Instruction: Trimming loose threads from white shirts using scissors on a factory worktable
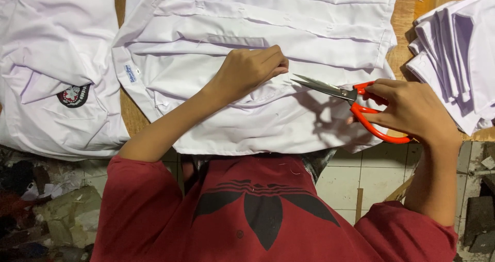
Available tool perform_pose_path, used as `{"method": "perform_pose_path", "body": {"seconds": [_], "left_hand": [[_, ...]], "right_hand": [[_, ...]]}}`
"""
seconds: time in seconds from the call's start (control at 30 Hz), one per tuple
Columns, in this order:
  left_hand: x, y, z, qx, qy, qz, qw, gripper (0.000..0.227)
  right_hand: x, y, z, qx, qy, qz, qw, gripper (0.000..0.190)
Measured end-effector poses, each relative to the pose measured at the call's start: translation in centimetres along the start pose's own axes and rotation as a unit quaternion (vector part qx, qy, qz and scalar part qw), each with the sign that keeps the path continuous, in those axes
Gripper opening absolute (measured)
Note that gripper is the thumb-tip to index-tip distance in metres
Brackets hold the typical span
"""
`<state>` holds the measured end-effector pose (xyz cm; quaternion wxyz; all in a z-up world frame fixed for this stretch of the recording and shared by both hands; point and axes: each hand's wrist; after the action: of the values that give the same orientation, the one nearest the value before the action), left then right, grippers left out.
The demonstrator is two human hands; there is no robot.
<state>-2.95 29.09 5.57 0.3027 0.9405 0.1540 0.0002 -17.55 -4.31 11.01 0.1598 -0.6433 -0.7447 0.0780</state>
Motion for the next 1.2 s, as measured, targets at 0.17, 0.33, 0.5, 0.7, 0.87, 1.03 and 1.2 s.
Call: {"method": "perform_pose_path", "body": {"seconds": [0.17, 0.33, 0.5, 0.7, 0.87, 1.03, 1.2], "left_hand": [[-0.1, 0.7, 0.7, -0.011, 0.008, 0.01, 1.0, 0.019], [0.0, 1.2, 1.4, -0.011, 0.009, 0.016, 1.0, 0.02], [0.1, 1.3, 1.2, -0.012, 0.015, 0.018, 1.0, 0.022], [0.5, 1.2, 0.5, -0.019, 0.019, 0.013, 1.0, 0.023], [3.2, -0.1, -0.9, -0.001, 0.017, -0.039, 0.999, 0.018], [6.9, -2.5, -2.7, -0.028, 0.086, -0.14, 0.986, 0.018], [11.7, -4.0, -1.4, -0.032, 0.121, -0.24, 0.963, 0.016]], "right_hand": [[0.3, 0.4, 0.1, 0.005, -0.022, -0.011, 1.0, 0.052], [0.3, 1.6, 0.2, 0.017, -0.014, -0.043, 0.999, 0.049], [0.3, 2.3, 0.4, -0.002, 0.003, -0.074, 0.997, 0.053], [0.5, 2.6, 0.6, -0.021, -0.009, -0.102, 0.995, 0.045], [0.3, 2.8, 1.6, -0.028, 0.015, -0.033, 0.999, 0.047], [0.6, 4.0, 4.2, -0.047, 0.033, -0.03, 0.998, 0.048], [1.9, 5.6, 5.9, -0.064, 0.078, -0.07, 0.992, 0.043]]}}
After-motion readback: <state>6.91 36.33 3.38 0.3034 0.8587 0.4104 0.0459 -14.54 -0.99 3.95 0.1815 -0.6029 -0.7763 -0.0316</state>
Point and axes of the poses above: each hand's wrist, its own y-axis towards the middle knuckle, its own z-axis out of the palm, x = y × z, and after that the axes turned 3 degrees about z, right-handed
